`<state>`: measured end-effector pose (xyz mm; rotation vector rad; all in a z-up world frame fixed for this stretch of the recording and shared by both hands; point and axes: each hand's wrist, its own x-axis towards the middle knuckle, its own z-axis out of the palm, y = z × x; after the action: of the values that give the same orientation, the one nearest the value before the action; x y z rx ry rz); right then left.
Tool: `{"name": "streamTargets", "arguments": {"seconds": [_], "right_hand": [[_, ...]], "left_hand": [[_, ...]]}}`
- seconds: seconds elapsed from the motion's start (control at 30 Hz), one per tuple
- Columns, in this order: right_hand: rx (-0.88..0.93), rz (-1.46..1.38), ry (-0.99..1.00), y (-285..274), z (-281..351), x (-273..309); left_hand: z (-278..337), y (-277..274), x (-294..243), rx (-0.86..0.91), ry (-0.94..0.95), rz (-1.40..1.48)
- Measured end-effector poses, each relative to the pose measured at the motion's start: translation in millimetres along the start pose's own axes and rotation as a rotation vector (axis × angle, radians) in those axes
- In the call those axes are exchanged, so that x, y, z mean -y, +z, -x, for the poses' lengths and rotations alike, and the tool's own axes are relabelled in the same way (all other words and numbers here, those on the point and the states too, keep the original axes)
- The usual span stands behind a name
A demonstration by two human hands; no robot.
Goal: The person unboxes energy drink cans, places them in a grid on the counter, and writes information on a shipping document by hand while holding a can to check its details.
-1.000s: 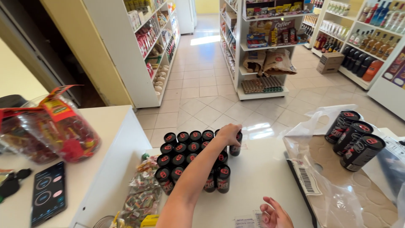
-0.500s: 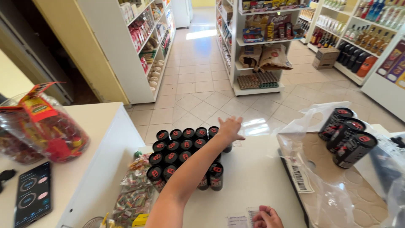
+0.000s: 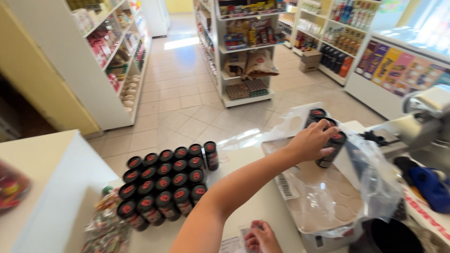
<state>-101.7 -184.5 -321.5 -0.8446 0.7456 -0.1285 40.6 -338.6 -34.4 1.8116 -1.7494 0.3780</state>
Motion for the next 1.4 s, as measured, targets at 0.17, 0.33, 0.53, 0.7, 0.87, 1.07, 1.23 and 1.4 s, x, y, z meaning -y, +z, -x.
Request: {"name": "streamTargets", "arguments": {"seconds": [0.17,0.33,0.53,0.7,0.87,1.07,1.23,1.4], "right_hand": [[0.016,-0.024,-0.032,4,6,-1],[0.037,0.082,-0.003,18,31,18],[0.037,0.102,-0.058,12,15,8],[0.034,0.137,-0.060,9,10,9],[-0.007,0.186,-0.006,8,6,11],[-0.093,0.088,-0.635,57,14,24],[0.157,0.071,-1.004,131,76,88],[0.230,-0.013,-1.091,172,116,101]], "left_hand": [[-12,39,-15,-0.026,-0.002,-0.341],[-1,42,-14,-0.148,-0.033,-0.369],[26,12,-31,-0.043,-0.038,0.099],[49,-24,-34,0.027,-0.157,0.343],[86,-94,-32,-0.026,-0.233,0.349],[129,-199,-40,-0.151,-0.474,0.302],[161,-251,-53,-0.273,-0.550,0.144],[173,-298,-82,-0.137,-0.727,0.111]]}}
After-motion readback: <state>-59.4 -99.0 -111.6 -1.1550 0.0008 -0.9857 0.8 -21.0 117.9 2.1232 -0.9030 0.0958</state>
